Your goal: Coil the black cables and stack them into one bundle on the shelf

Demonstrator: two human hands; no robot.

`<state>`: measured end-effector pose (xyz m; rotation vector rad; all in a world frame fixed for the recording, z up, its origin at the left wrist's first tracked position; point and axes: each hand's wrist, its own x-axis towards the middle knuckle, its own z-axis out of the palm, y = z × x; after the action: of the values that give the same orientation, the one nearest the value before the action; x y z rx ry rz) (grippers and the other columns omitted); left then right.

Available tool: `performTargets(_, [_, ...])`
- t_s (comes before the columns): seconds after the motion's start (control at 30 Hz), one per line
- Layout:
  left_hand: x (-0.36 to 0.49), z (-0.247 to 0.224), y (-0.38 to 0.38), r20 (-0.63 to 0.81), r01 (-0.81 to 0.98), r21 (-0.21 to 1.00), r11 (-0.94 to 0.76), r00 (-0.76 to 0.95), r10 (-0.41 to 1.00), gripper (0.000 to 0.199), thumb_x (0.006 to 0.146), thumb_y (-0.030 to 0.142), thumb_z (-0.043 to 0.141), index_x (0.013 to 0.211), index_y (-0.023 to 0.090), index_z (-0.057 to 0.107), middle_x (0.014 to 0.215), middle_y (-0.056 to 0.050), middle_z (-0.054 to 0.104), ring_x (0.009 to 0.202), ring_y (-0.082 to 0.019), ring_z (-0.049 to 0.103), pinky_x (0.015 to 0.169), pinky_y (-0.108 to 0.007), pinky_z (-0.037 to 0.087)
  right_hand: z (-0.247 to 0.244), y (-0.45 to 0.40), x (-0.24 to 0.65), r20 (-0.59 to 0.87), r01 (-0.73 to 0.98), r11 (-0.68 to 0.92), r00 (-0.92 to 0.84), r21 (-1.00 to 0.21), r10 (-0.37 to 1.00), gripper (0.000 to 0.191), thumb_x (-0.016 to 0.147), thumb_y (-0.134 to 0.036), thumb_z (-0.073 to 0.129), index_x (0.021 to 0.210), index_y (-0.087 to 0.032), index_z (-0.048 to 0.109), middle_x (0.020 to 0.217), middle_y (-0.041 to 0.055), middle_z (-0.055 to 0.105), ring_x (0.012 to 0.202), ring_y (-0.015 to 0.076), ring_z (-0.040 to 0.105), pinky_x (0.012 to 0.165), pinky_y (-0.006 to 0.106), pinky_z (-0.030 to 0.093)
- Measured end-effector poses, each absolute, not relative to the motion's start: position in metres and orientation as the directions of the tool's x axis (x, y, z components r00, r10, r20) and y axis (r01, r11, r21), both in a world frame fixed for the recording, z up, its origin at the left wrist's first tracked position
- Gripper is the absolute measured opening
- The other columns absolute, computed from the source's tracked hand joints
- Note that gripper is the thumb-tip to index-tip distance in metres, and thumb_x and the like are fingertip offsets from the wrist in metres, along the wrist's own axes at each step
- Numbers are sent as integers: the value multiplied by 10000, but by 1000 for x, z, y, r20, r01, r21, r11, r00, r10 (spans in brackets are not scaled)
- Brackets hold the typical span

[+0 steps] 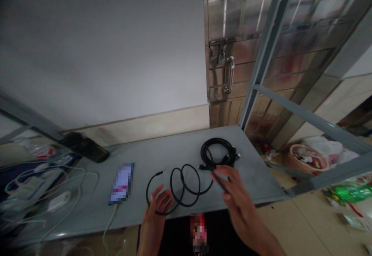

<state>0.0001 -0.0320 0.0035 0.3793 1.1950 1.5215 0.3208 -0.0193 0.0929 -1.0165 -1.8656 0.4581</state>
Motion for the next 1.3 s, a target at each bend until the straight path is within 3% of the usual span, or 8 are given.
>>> performTargets(0.2, [-9,-10,-44,-368,-330,910,252,-358,858,802,925,766,739,1484,198,648,1244,-176,803,1120,-365,794,944,-460,644,65,-1,198,364,510,748,-660,-426,657,548,1098,-150,588,1619,-314,553,1571,111,576,1541,298,470,1304,553,437])
performTargets(0.4, [-51,-18,-58,-182,68,970,234,-436,881,656,839,520,894,1386,210,707,1156,-165,763,1115,-384,752,1060,-545,599,3,4,150,296,469,829,-780,-305,551,528,1099,-132,582,1618,-80,501,1446,146,659,1330,262,631,1197,397,550])
performTargets(0.57, [-59,-13,-54,-24,272,948,166,-459,888,603,906,589,784,1385,227,729,1280,-169,749,1209,-401,730,1108,-608,573,-19,12,137,355,455,848,-772,-271,528,522,1132,-355,635,1576,-99,537,1309,111,714,1212,266,673,1103,399,588])
performTargets(0.73, [-54,-14,-24,43,271,959,88,-441,896,596,978,682,681,1353,226,758,1477,-195,713,1473,-408,607,1325,-631,372,-10,35,134,321,372,880,-829,-296,458,634,1063,-568,715,1479,-103,600,1238,106,723,1176,266,659,1040,394,582])
performTargets(0.83, [-50,-12,-3,55,232,971,64,-475,878,602,1009,678,654,1389,218,732,1489,-187,709,1481,-385,610,1339,-614,363,2,49,133,306,359,892,-847,-274,435,490,1106,-414,695,1465,-93,603,1232,108,721,1199,251,634,1051,378,562])
performTargets(0.93, [-44,-6,9,227,364,931,-35,-501,835,599,1039,568,666,1512,202,651,1588,-208,635,1541,-383,555,1340,-627,354,10,63,133,313,423,892,-835,-160,452,319,1123,-223,620,1410,-84,632,1192,108,709,1161,247,631,1039,388,556])
performTargets(1.07, [-37,3,12,488,664,720,-202,-277,828,563,1061,360,659,1612,253,609,1732,-178,512,1663,-382,395,1357,-663,306,11,80,137,319,526,847,-792,-76,520,289,1135,-208,583,1401,-123,657,1223,119,677,1192,271,618,1065,444,560])
performTargets(1.3, [-58,-13,21,371,715,609,-343,125,920,423,1019,363,741,1441,364,777,1485,-105,753,1473,-375,641,1277,-664,470,-3,79,167,326,563,769,-696,-304,639,336,1061,-143,665,1395,-178,680,1469,144,602,1382,285,556,1211,482,521])
